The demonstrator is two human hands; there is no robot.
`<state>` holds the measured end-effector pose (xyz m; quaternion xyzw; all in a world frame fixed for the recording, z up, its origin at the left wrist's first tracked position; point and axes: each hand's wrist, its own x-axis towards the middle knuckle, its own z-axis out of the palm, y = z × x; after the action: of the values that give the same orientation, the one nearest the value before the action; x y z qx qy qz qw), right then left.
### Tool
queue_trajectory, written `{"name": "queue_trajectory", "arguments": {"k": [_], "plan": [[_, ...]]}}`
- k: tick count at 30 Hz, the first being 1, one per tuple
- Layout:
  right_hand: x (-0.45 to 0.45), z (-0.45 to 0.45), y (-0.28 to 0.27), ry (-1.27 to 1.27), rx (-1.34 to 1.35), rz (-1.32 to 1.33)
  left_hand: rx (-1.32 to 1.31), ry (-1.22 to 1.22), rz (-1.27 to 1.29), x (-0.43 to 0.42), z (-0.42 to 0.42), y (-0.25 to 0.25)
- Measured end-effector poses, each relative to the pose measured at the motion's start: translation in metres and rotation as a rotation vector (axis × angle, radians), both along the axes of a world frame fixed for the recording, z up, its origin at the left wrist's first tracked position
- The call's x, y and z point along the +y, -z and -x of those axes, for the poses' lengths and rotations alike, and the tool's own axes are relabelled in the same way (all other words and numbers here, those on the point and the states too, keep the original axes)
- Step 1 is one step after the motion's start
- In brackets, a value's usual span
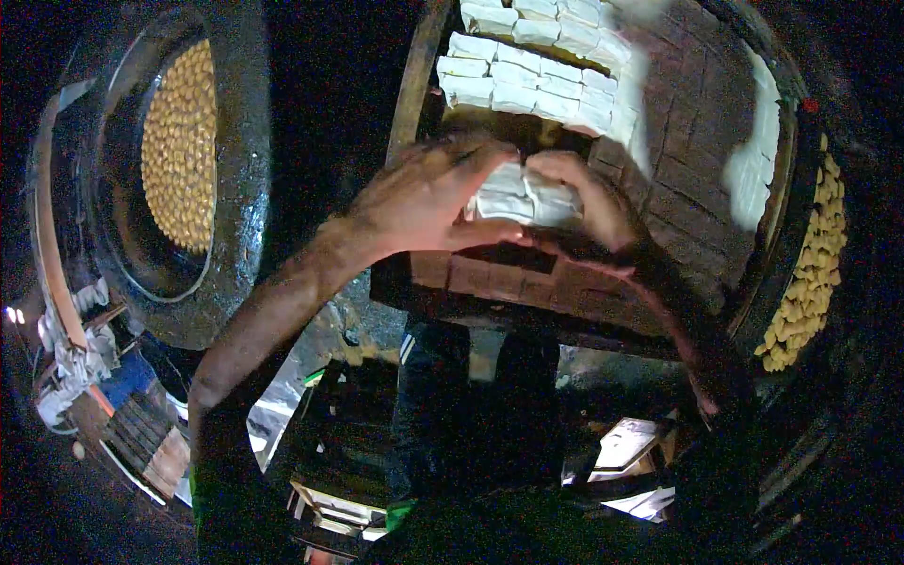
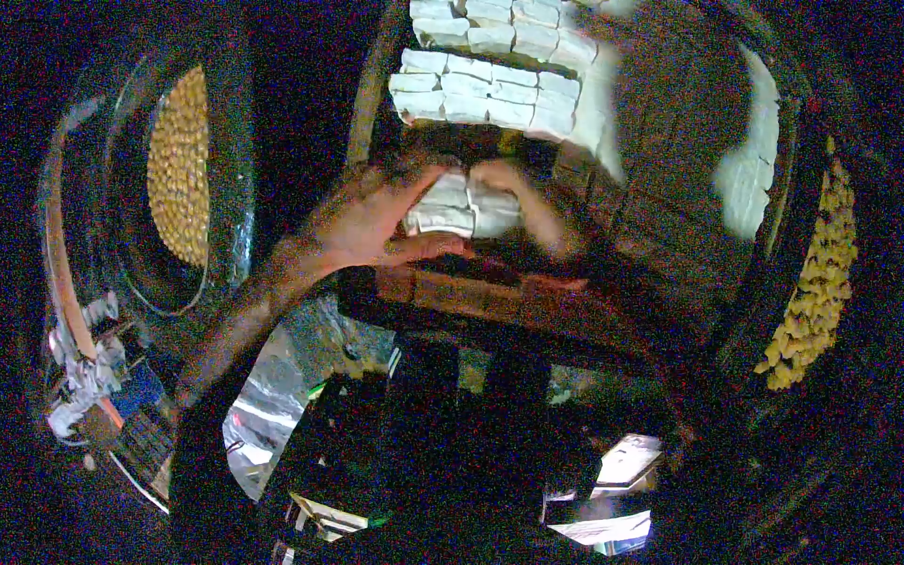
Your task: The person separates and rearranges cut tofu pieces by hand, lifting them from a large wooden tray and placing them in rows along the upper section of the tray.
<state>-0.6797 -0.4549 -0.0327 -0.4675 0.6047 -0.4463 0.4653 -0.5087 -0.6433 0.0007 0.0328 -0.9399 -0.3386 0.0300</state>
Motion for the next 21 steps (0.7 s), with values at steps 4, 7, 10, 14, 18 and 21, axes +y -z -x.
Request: {"name": "queue_trajectory", "arguments": {"k": [4,7,10,14,18,21], "plan": [[-0.010,-0.008,-0.008,0.011,0.854,0.088,0.092,0.021,0.384,0.008,0.006,0.019],[-0.013,-0.011,0.011,0.051,1.116,0.187,0.031,0.010,0.512,0.007,0.006,0.022],[-0.018,-0.012,0.009,0.147,1.084,0.125,0.016,0.015,0.491,0.008,0.005,0.029],[-0.022,-0.004,0.012,0.009,0.967,0.103,0.012,-0.011,0.476,0.008,0.010,0.031],[-0.021,-0.004,0.030,0.053,1.024,0.158,0.008,-0.007,0.499,0.008,0.005,0.037],[-0.021,-0.006,0.042,0.060,1.068,0.207,0.037,-0.044,0.507,0.012,0.010,0.038]]}}
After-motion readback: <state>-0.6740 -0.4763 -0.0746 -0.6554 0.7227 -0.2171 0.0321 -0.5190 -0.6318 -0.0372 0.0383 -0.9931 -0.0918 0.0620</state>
